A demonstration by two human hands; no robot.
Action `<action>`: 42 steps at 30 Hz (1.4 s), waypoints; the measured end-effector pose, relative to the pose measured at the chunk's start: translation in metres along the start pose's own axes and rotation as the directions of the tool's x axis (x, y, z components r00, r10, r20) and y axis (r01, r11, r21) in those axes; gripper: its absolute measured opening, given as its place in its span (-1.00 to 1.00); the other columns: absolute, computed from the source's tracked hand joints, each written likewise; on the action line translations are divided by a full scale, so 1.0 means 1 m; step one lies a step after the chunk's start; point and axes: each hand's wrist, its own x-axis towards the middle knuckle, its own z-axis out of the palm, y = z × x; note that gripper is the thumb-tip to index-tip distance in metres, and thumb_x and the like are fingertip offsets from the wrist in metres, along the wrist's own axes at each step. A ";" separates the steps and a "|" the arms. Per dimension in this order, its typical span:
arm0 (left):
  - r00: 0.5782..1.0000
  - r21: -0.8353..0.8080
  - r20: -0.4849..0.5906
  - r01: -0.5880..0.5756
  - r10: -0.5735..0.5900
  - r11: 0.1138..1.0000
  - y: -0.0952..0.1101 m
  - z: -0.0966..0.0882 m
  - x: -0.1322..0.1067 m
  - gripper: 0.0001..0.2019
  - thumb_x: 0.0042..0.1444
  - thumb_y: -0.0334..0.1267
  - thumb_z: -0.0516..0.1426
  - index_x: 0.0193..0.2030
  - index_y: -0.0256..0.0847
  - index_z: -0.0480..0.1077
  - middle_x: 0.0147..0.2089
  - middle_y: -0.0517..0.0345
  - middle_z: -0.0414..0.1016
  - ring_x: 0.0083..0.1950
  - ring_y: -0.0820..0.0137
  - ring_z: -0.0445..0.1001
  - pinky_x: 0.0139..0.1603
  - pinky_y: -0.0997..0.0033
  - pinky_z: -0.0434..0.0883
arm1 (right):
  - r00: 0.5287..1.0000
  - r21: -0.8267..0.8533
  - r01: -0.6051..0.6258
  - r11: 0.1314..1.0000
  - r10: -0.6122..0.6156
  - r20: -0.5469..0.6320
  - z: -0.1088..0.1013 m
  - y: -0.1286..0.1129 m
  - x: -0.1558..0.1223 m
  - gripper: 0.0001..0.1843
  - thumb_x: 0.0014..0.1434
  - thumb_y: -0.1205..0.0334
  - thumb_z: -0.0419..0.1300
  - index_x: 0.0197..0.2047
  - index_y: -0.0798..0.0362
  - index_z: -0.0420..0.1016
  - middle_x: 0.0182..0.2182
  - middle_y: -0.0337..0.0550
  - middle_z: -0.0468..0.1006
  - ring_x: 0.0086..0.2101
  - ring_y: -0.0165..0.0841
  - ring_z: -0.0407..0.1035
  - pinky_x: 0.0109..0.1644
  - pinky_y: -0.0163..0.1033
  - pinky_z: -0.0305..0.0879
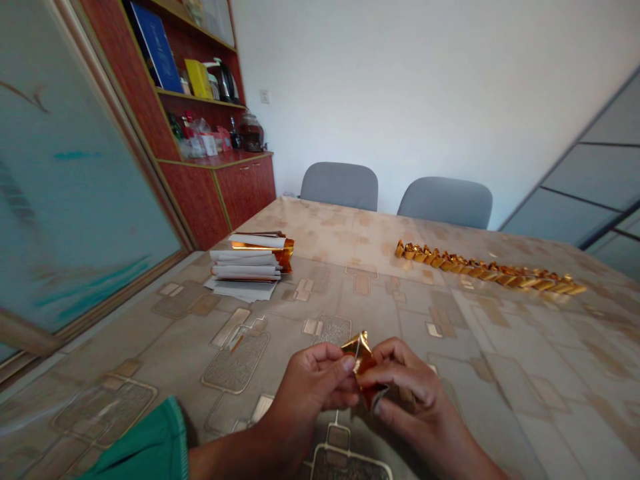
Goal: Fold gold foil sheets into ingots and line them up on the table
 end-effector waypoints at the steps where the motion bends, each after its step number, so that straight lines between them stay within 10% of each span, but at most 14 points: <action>1: 1.000 -0.005 -0.015 0.007 -0.007 1.000 0.002 0.000 0.000 -0.47 -0.37 0.07 0.50 -0.43 -0.28 0.45 -0.47 0.19 0.57 -0.46 0.49 0.53 -0.43 0.55 0.47 | 0.999 -0.050 0.039 0.998 -0.039 0.001 -0.001 0.000 0.000 -0.86 0.23 0.16 0.34 -0.14 -0.25 0.69 -0.23 -0.13 0.45 -0.21 -0.21 0.41 -0.19 -0.12 0.33; 9: 0.999 0.025 0.031 0.026 -0.026 0.999 0.005 -0.002 -0.002 -0.49 -0.34 0.05 0.50 -0.45 -0.30 0.44 -0.49 0.18 0.55 -0.50 0.53 0.48 -0.45 0.58 0.44 | 0.974 -0.335 0.222 0.916 -0.190 0.128 -0.010 -0.002 0.003 -0.81 0.20 0.24 0.38 -0.20 -0.34 0.69 -0.26 -0.15 0.52 -0.19 -0.18 0.38 -0.17 -0.06 0.34; 15: 0.999 0.010 0.028 0.037 -0.037 0.999 0.003 -0.001 -0.001 -0.49 -0.36 0.06 0.51 -0.47 -0.30 0.46 -0.52 0.21 0.53 -0.51 0.53 0.48 -0.45 0.58 0.44 | 1.000 0.017 -0.014 1.000 0.013 0.026 -0.002 -0.002 0.003 -0.80 0.26 0.01 0.31 -0.35 -0.11 0.62 -0.25 -0.15 0.45 -0.21 -0.23 0.40 -0.15 -0.12 0.31; 24: 0.994 0.049 0.076 -0.082 0.078 0.995 -0.007 -0.003 -0.001 -0.57 -0.27 0.02 0.50 -0.43 -0.29 0.54 -0.42 0.09 0.62 -0.33 0.36 0.61 -0.45 0.58 0.43 | 0.933 0.305 -0.295 0.906 0.342 -0.114 0.010 0.016 -0.001 -0.58 0.12 -0.12 0.38 -0.40 0.01 0.35 -0.50 -0.30 0.35 -0.46 -0.41 0.19 -0.39 -0.30 0.11; 42: 0.974 0.187 0.214 -0.122 0.081 0.975 -0.011 -0.006 -0.002 -0.67 -0.07 -0.04 0.40 -0.36 -0.31 0.63 -0.39 0.07 0.62 -0.42 0.43 0.51 -0.40 0.51 0.45 | 0.995 -0.245 -0.091 0.965 0.076 -0.068 -0.002 0.007 -0.001 -0.60 0.14 0.07 0.40 -0.55 0.02 0.33 -0.58 -0.31 0.37 -0.55 -0.44 0.19 -0.49 -0.32 0.02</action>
